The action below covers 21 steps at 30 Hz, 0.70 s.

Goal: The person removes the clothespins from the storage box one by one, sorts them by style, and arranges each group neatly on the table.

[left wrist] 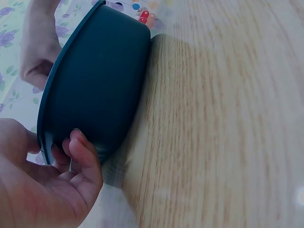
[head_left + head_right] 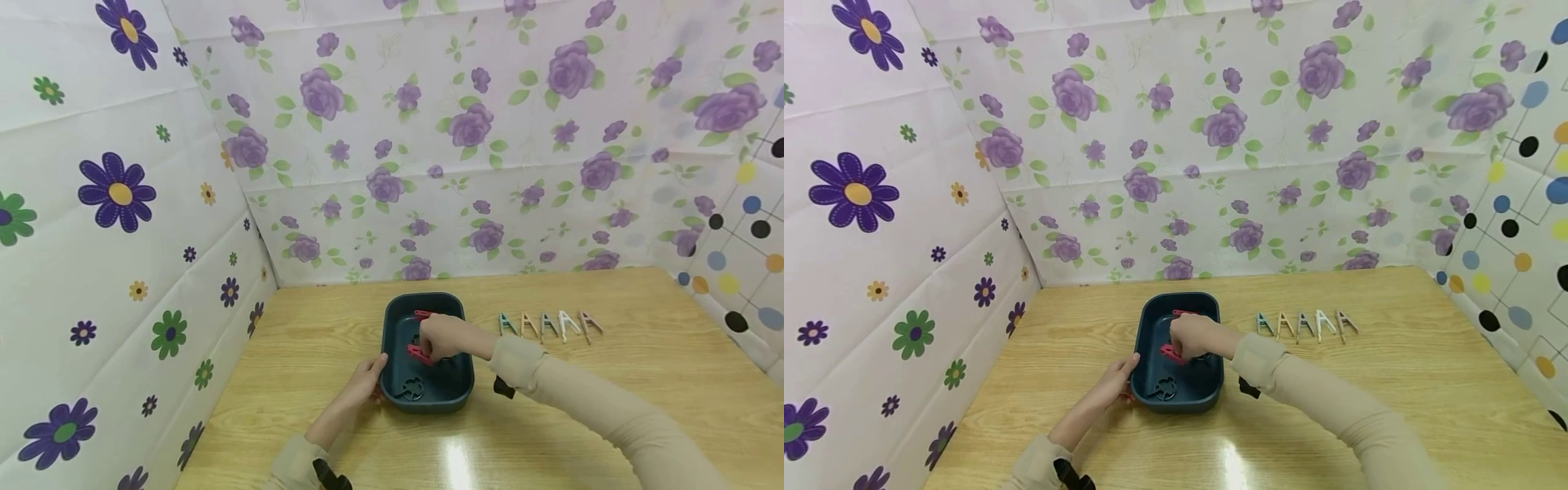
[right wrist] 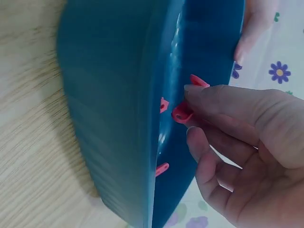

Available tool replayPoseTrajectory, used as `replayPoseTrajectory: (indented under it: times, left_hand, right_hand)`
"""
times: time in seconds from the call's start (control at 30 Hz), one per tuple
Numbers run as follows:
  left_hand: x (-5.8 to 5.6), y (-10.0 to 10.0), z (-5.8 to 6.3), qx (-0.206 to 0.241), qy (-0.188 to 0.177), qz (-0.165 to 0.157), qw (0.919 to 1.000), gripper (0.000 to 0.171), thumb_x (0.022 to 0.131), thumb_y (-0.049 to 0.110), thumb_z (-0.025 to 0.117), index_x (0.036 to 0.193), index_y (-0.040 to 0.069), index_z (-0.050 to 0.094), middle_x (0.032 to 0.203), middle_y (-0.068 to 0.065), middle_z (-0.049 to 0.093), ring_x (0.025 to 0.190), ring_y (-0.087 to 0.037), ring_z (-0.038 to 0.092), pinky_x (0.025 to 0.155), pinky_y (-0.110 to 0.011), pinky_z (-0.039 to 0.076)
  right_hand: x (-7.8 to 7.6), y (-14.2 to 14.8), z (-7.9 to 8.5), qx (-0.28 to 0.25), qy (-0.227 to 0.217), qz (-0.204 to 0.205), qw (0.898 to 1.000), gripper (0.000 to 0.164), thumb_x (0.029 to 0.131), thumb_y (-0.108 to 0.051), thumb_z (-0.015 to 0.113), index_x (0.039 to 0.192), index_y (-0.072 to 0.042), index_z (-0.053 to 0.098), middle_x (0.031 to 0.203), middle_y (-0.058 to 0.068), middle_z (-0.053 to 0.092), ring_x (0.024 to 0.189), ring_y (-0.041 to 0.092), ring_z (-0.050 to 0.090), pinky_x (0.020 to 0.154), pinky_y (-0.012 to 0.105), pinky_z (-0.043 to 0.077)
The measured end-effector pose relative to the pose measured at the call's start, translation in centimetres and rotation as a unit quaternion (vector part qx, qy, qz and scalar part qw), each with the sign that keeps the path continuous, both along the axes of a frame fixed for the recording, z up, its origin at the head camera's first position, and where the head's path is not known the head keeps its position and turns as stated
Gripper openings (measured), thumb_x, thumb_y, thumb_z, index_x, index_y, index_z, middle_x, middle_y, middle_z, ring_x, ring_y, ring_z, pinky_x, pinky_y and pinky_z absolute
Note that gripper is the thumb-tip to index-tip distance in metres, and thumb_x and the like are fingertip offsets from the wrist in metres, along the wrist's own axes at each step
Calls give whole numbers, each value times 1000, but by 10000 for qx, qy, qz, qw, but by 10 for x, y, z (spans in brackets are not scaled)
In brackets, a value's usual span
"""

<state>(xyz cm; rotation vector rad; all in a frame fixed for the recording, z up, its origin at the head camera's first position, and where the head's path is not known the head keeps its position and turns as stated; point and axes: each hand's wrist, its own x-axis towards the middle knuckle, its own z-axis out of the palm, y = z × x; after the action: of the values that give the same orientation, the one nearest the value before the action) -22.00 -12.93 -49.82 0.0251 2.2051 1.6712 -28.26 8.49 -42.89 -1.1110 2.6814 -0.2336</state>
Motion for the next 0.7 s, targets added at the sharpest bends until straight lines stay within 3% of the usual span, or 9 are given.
replayPoseTrajectory:
  times: [0.1, 0.23, 0.47, 0.7]
  left_hand:
    - [0, 0, -1, -11, 34, 12, 10000, 58, 105, 41, 33, 125, -10, 50, 65, 0, 52, 54, -10, 49, 51, -22, 41]
    - [0, 0, -3, 7, 84, -30, 10000, 56, 106, 40, 32, 123, -10, 50, 64, 1, 52, 54, -10, 48, 50, -22, 41]
    - [-2, 0, -4, -43, -6, 22, 10000, 57, 105, 42, 32, 126, -9, 49, 66, 0, 52, 55, -10, 49, 52, -22, 41]
    - [-1, 0, -4, -49, -44, 24, 10000, 61, 105, 44, 33, 133, -8, 45, 69, -2, 53, 57, -12, 50, 53, -23, 42]
  right_hand:
    - [5, 8, 3, -47, 42, 64, 10000, 10, 79, -5, 74, 75, -14, 75, 74, -5, 69, 62, 6, 55, 58, 22, 48]
    - [12, 18, 10, -162, 63, 217, 9996, 7, 80, -7, 72, 81, -13, 76, 77, -4, 69, 62, 5, 52, 57, 20, 44]
    - [25, 35, 20, -867, 17, 513, 9949, 19, 86, -18, 69, 68, -16, 70, 56, -8, 56, 46, 1, 36, 48, 17, 30]
    - [37, 46, 22, -994, 127, -59, 9950, 11, 85, -24, 74, 75, -18, 73, 68, -10, 65, 55, -1, 50, 54, 18, 43]
